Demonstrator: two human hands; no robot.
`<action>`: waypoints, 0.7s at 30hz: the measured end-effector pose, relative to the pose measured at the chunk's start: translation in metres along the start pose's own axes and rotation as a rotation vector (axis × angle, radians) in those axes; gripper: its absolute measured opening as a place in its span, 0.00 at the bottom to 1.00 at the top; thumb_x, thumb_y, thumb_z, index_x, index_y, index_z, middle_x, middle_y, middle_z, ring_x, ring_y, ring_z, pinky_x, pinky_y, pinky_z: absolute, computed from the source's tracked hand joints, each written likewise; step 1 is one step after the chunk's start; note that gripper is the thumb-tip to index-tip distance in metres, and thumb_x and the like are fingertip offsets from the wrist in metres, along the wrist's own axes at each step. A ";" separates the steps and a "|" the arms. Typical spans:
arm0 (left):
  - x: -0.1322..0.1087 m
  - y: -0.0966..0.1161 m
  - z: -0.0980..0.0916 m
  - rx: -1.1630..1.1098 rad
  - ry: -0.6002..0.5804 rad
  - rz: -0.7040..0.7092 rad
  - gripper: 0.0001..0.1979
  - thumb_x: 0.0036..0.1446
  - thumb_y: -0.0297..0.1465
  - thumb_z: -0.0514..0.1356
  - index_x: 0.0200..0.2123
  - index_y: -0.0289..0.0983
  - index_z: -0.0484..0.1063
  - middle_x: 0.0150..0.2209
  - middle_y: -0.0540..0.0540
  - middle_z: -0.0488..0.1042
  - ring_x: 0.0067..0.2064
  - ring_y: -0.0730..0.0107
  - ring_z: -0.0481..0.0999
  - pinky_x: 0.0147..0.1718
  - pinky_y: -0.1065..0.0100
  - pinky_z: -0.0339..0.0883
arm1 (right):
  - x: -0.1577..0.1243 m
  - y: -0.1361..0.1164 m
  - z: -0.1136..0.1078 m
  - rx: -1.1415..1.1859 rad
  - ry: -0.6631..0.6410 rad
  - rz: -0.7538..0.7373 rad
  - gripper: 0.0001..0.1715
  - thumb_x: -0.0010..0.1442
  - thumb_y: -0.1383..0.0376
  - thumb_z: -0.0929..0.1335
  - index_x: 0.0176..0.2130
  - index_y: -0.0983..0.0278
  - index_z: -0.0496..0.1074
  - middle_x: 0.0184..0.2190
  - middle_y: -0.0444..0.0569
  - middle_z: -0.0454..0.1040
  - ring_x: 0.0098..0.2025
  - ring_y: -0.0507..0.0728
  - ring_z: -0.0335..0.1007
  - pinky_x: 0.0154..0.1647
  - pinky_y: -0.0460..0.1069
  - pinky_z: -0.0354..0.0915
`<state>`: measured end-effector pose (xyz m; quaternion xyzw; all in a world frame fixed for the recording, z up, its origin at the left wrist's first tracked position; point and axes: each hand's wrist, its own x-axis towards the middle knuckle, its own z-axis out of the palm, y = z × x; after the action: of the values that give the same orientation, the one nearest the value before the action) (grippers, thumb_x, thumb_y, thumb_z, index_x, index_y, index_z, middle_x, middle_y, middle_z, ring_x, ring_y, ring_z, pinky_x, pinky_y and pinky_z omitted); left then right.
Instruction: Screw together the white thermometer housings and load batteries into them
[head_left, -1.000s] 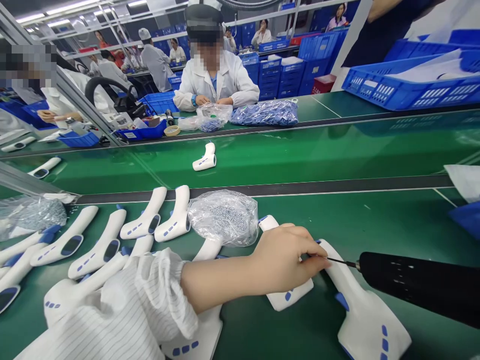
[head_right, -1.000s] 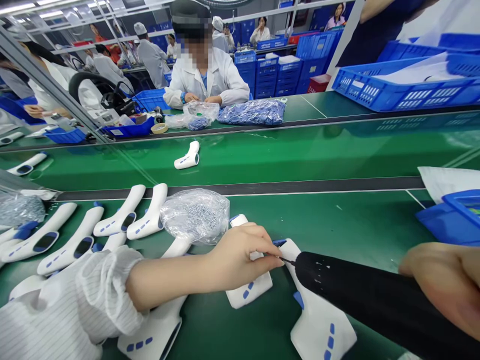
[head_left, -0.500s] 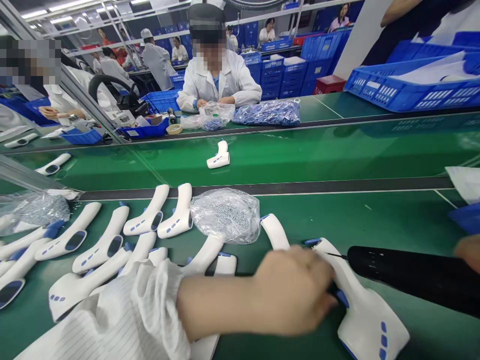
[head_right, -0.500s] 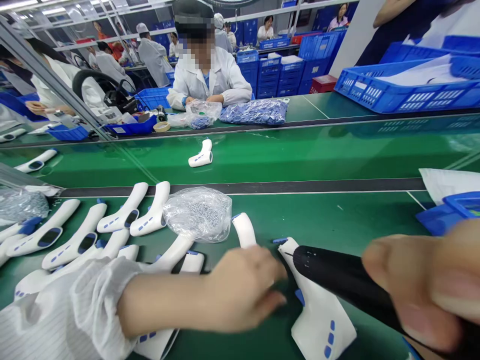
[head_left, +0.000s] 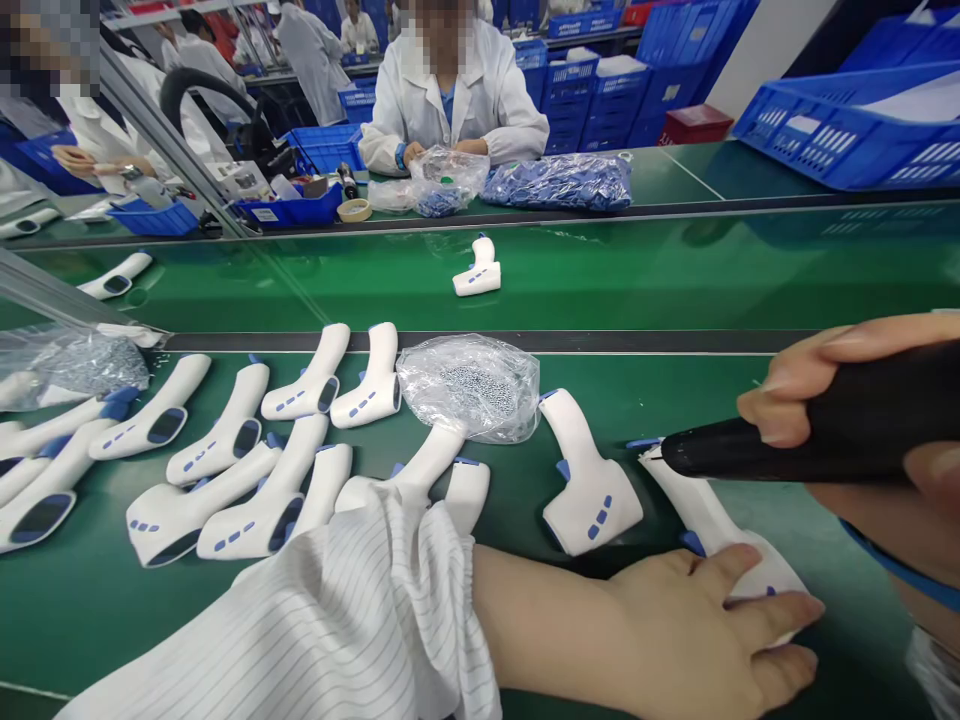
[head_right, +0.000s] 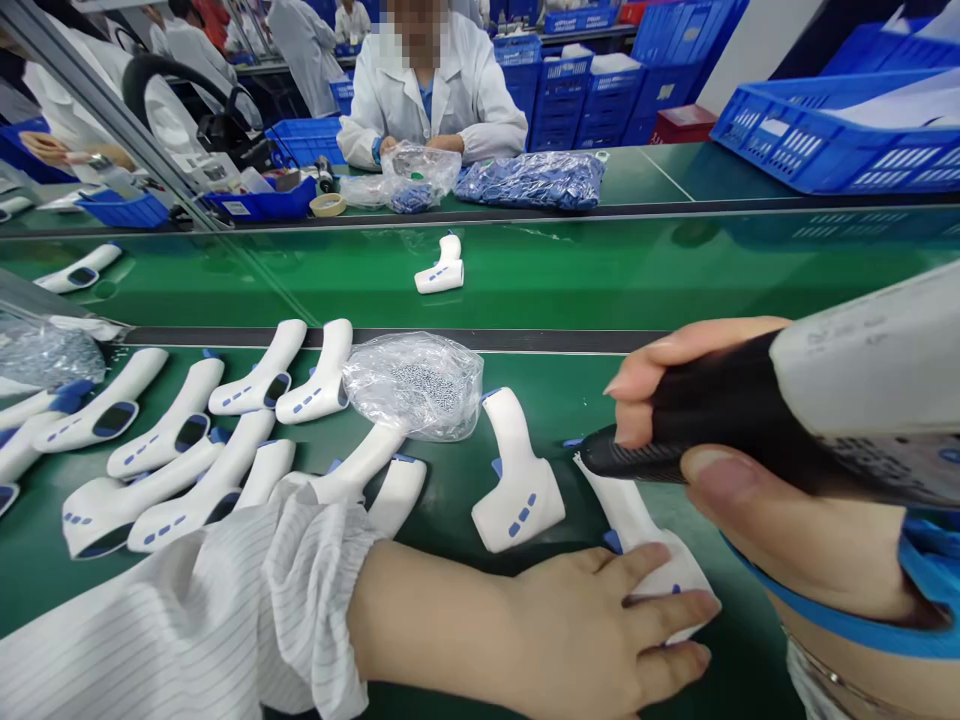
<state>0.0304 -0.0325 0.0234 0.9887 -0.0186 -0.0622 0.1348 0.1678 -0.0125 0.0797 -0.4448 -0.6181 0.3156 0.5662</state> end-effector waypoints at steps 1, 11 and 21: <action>-0.001 0.000 0.001 0.001 0.006 -0.002 0.28 0.60 0.43 0.46 0.60 0.35 0.55 0.64 0.47 0.48 0.64 0.48 0.44 0.54 0.62 0.57 | 0.002 -0.001 0.001 0.005 -0.020 0.014 0.25 0.54 0.48 0.75 0.42 0.61 0.69 0.34 0.53 0.61 0.28 0.58 0.63 0.27 0.54 0.67; -0.007 0.003 0.011 0.023 0.058 -0.020 0.34 0.58 0.46 0.48 0.61 0.32 0.52 0.64 0.46 0.46 0.64 0.49 0.41 0.56 0.64 0.52 | 0.006 0.000 0.011 -0.025 -0.135 0.047 0.23 0.58 0.48 0.73 0.40 0.61 0.66 0.30 0.51 0.62 0.29 0.55 0.62 0.26 0.47 0.69; -0.003 0.006 0.035 0.021 0.238 -0.005 0.38 0.52 0.50 0.51 0.59 0.30 0.56 0.62 0.42 0.50 0.63 0.42 0.44 0.50 0.59 0.59 | 0.008 0.015 0.013 -0.100 -0.257 -0.106 0.16 0.66 0.52 0.68 0.42 0.60 0.63 0.30 0.48 0.62 0.29 0.52 0.63 0.28 0.44 0.65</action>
<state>0.0226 -0.0476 -0.0081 0.9905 -0.0005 0.0556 0.1257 0.1580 0.0020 0.0679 -0.3951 -0.7230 0.3086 0.4753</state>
